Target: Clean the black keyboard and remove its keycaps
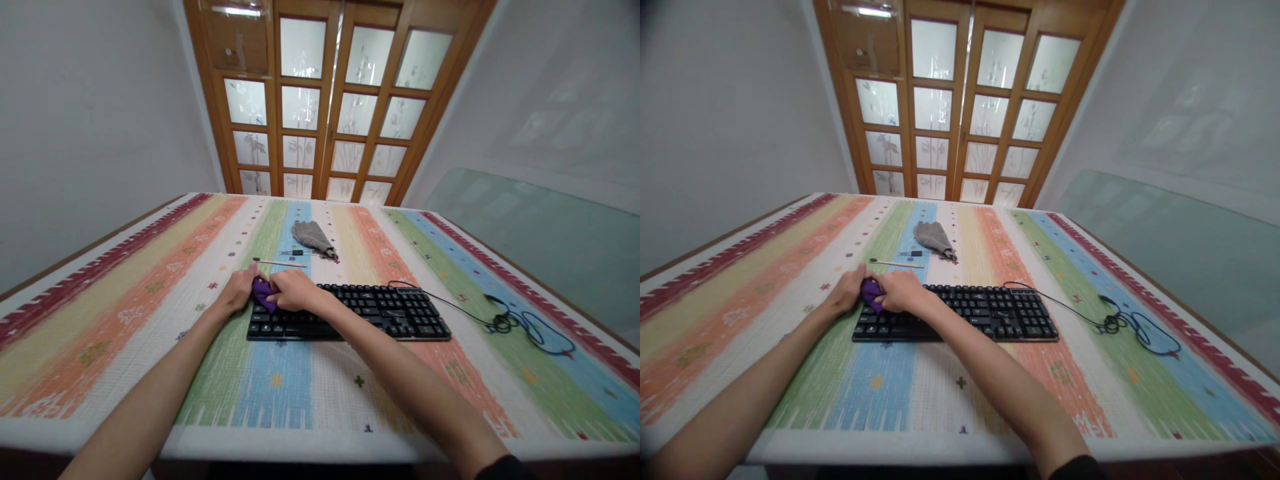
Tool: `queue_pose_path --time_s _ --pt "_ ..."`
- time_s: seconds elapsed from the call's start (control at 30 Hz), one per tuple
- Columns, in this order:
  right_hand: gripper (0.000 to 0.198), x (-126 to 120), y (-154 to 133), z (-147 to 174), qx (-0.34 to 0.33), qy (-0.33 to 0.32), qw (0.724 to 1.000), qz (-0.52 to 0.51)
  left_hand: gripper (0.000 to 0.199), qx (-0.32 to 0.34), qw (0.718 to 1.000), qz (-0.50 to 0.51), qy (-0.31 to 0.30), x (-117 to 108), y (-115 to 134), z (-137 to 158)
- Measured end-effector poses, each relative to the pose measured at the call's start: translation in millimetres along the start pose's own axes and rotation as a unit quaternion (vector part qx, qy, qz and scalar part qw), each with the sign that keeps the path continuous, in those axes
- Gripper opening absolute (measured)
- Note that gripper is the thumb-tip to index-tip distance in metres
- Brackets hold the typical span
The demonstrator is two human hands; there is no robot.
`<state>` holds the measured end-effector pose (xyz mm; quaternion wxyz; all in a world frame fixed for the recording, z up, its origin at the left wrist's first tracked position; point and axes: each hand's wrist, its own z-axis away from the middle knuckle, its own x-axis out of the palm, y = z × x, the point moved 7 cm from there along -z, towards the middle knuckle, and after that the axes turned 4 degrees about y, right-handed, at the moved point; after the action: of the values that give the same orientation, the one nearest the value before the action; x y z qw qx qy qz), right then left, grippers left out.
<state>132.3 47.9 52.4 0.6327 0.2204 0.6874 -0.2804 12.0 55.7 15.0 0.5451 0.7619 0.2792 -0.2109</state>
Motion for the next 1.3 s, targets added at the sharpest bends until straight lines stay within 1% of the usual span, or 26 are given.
queue_pose_path --time_s 0.07,0.1,0.17,0.3,0.47,0.63,0.7,0.77,0.9,0.97,1.13,1.3 --pt "0.021 1 4 7 -0.013 -0.039 0.999 0.002 0.083 -0.008 1.0 0.003 0.0 2 -5 -1" --pt "0.021 1 5 11 -0.008 -0.045 0.999 0.011 0.083 -0.011 1.0 0.006 0.001 3 -7 -1" --pt "0.021 3 6 17 0.006 -0.025 0.999 0.033 0.083 -0.012 1.0 0.013 0.001 4 -9 -2" --pt "0.022 6 -3 24 0.003 0.054 0.997 0.053 0.083 -0.011 1.0 0.008 0.002 4 -8 -2" --pt "0.022 8 -1 18 0.026 0.066 0.996 0.043 0.083 -0.014 1.0 -0.007 0.005 2 -6 -2" --pt "0.02 5 1 15 0.019 0.088 0.995 0.051 0.082 -0.015 1.0 -0.014 0.004 2 -7 -2" --pt "0.019 2 4 16 0.007 0.081 0.996 0.042 0.081 -0.016 1.0 -0.014 0.008 1 -8 -2" --pt "0.017 -1 11 18 0.001 0.058 0.998 0.026 0.081 -0.017 1.0 -0.009 0.01 1 -9 -2" --pt "0.014 -1 32 25 0.028 -0.014 0.999 0.012 0.081 -0.018 1.0 0.001 0.006 3 -9 -3" --pt "0.015 1 36 28 0.037 -0.02 0.999 0.013 0.081 -0.018 1.0 0.001 0.005 3 -9 -3" --pt "0.016 7 27 33 0.027 0.049 0.998 0.029 0.083 -0.023 1.0 0.0 0.004 3 -9 -4" --pt "0.017 9 24 35 0.047 0.081 0.995 0.037 0.084 -0.026 1.0 -0.007 0.007 2 -8 -3"
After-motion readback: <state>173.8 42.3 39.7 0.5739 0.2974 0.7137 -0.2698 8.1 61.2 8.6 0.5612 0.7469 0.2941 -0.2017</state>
